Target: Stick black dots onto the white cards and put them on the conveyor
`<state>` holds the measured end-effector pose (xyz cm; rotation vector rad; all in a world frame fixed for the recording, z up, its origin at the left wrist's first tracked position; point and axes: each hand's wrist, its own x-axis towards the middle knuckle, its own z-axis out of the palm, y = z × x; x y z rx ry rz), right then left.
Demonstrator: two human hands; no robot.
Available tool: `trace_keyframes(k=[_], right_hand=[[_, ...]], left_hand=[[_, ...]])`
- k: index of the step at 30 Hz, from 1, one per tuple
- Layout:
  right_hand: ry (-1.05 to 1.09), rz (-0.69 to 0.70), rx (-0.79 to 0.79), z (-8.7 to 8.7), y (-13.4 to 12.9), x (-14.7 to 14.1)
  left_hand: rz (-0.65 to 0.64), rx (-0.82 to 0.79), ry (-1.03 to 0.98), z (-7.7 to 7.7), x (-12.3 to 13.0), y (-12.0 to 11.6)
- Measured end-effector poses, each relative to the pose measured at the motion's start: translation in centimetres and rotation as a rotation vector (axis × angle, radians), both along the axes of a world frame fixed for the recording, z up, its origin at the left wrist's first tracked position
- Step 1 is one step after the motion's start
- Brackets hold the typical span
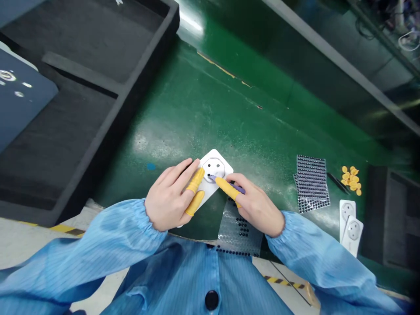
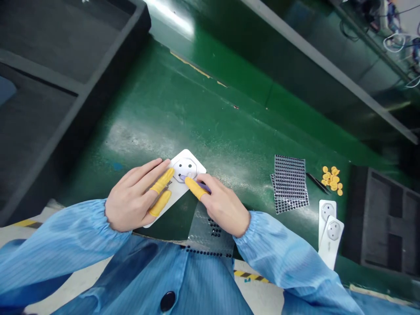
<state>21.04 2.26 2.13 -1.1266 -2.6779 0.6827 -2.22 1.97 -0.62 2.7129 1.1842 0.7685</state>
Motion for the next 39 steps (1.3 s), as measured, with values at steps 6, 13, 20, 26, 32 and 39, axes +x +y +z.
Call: trace_keyframes(k=[6,13,20,26,32,39], right_hand=[[-0.036,-0.043,-0.074,0.0,0.2,-0.9],[-0.139,-0.063,-0.114,0.8,0.2,-1.6],[-0.211,-0.002,-0.02,1.2,0.3,-2.0],[0.074,-0.047,-0.092,0.2,0.9,-0.3],[0.068,-0.069,-0.04,-0.1,2.2,-0.2],[-0.066,-0.067,-0.094,0.4,2.3,-1.2]], left_hand=[[0.003,-0.025,0.003,0.0,0.1,-0.1],[0.037,-0.173,0.084,0.4,0.2,-1.0],[0.052,-0.178,0.201,0.5,0.7,-1.4],[0.019,-0.242,0.082,-0.1,0.2,-1.1],[0.014,-0.203,0.015,-0.1,-0.1,-0.7],[0.023,-0.208,0.025,-0.1,0.2,-0.4]])
